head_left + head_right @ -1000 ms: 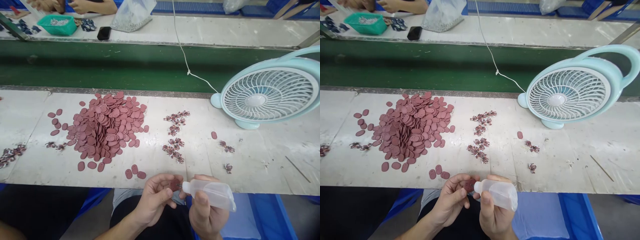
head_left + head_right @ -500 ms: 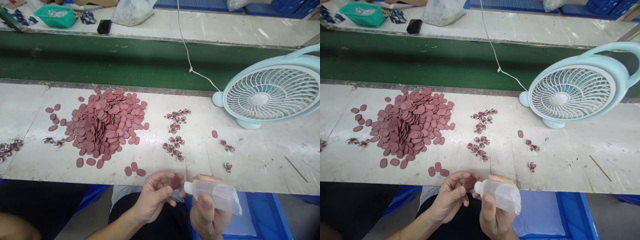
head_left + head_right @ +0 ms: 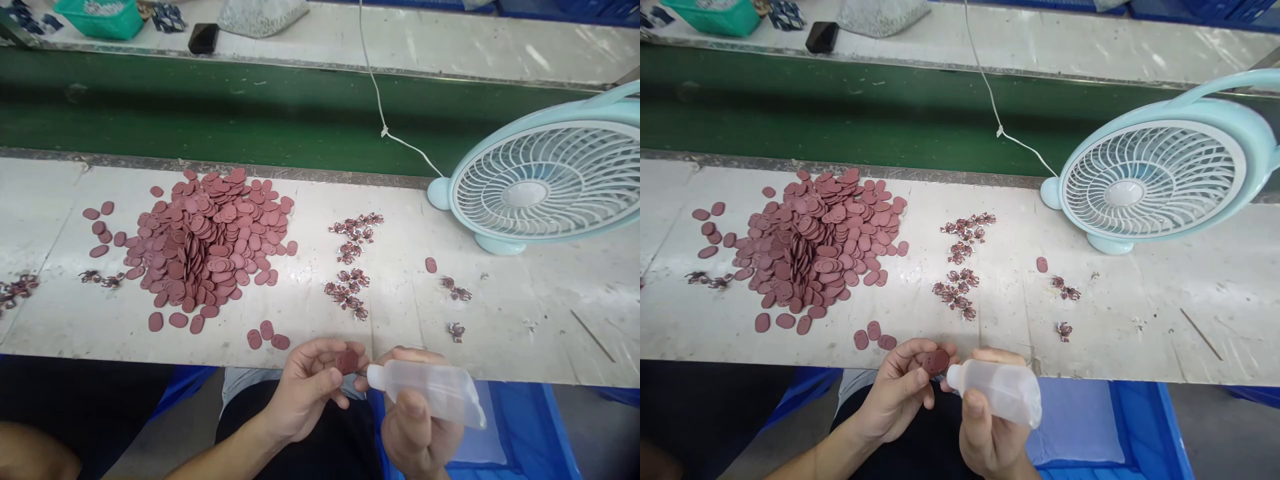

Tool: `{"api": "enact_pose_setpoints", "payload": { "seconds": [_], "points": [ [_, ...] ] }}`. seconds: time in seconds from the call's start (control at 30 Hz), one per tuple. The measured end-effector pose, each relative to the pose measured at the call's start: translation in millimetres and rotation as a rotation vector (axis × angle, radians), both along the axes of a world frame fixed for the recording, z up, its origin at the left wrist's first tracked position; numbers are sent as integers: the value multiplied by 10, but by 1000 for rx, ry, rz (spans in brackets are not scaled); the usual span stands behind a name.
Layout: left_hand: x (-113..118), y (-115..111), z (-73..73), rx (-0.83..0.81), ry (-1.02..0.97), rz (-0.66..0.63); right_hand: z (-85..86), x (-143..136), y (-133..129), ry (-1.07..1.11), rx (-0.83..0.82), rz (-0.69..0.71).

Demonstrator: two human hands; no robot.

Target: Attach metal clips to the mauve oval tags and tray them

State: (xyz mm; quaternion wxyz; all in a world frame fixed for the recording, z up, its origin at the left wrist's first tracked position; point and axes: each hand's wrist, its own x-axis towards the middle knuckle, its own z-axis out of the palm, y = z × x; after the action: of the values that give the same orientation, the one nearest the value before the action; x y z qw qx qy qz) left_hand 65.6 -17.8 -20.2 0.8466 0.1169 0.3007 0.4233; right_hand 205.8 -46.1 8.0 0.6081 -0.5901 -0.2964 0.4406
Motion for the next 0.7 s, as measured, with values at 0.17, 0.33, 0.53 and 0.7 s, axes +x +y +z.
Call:
{"api": "enact_pose_setpoints", "payload": {
  "seconds": [0.17, 0.33, 0.53, 0.7],
  "points": [
    [-29, 9, 3, 14, -28, 0, -16, 445, 295, 762, -48, -45],
    [-119, 16, -67, -19, -4, 25, -511, 1012, 514, 1666, 105, 46],
    [-316, 75, -93, -37, 81, 103, -403, 794, 391, 857, 33, 79],
    [-385, 109, -50, -70, 101, 140, -322, 370, 499, -447, -201, 245]
  ]
}}
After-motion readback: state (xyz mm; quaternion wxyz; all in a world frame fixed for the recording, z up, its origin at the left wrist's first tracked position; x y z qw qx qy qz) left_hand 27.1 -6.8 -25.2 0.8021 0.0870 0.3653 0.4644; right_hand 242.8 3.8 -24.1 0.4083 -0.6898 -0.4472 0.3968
